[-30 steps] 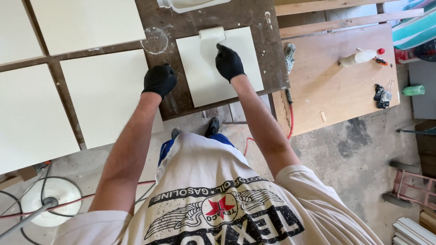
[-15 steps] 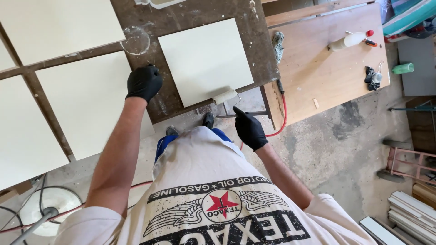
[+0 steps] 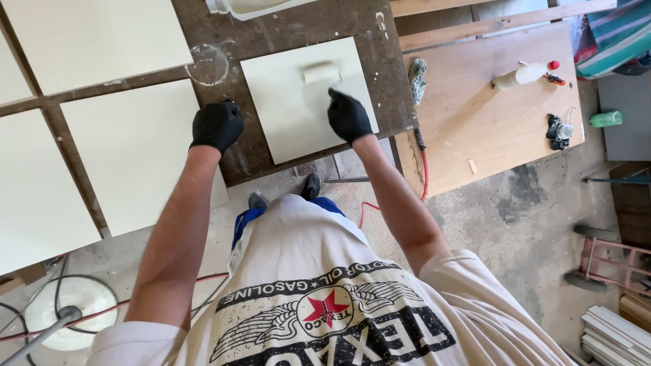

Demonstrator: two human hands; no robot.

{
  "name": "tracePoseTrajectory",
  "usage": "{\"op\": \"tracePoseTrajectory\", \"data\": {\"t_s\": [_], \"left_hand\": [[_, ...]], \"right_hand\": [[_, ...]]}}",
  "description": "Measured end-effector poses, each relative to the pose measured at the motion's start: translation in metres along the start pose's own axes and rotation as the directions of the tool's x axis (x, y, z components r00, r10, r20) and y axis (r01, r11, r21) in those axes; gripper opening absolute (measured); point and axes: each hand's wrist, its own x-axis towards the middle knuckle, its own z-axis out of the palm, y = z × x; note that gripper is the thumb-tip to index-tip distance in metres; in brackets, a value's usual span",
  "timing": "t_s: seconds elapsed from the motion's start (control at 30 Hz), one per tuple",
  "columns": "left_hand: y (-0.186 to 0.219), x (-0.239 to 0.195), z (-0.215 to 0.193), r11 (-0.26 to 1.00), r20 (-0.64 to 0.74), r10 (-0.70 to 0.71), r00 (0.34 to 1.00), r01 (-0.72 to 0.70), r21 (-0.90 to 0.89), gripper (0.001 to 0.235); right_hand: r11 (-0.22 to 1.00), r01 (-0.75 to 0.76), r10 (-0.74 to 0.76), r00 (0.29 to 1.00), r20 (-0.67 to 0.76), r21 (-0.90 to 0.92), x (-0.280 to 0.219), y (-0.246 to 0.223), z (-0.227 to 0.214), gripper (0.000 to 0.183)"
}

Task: Applying paint to small square wooden panels using a foam roller and arranging them on a drying surface.

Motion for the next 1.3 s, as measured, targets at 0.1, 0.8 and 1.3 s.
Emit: {"op": "tracePoseTrajectory", "data": {"t_s": [0.1, 0.8, 1.3], "left_hand": [[0.017, -0.008, -0.013, 0.999, 0.069, -0.034, 0.997, 0.031, 0.043, 0.028], [0.007, -0.008, 0.0, 0.997, 0.023, 0.023, 0.999, -0.025, 0.076, 0.038], [0.009, -0.006, 0.004, 0.997, -0.01, 0.005, 1.0, -0.004, 0.083, 0.037]], "right_hand": [[0.802, -0.344, 0.253, 0.936, -0.244, -0.489, 0.067, -0.048, 0.027, 0.042], [0.594, -0.058, -0.136, 0.976, -0.172, -0.802, -0.193, -0.04, -0.01, 0.048], [0.867, -0.197, 0.088, 0.965, -0.248, -0.457, 0.025, 0.04, -0.02, 0.048]]}}
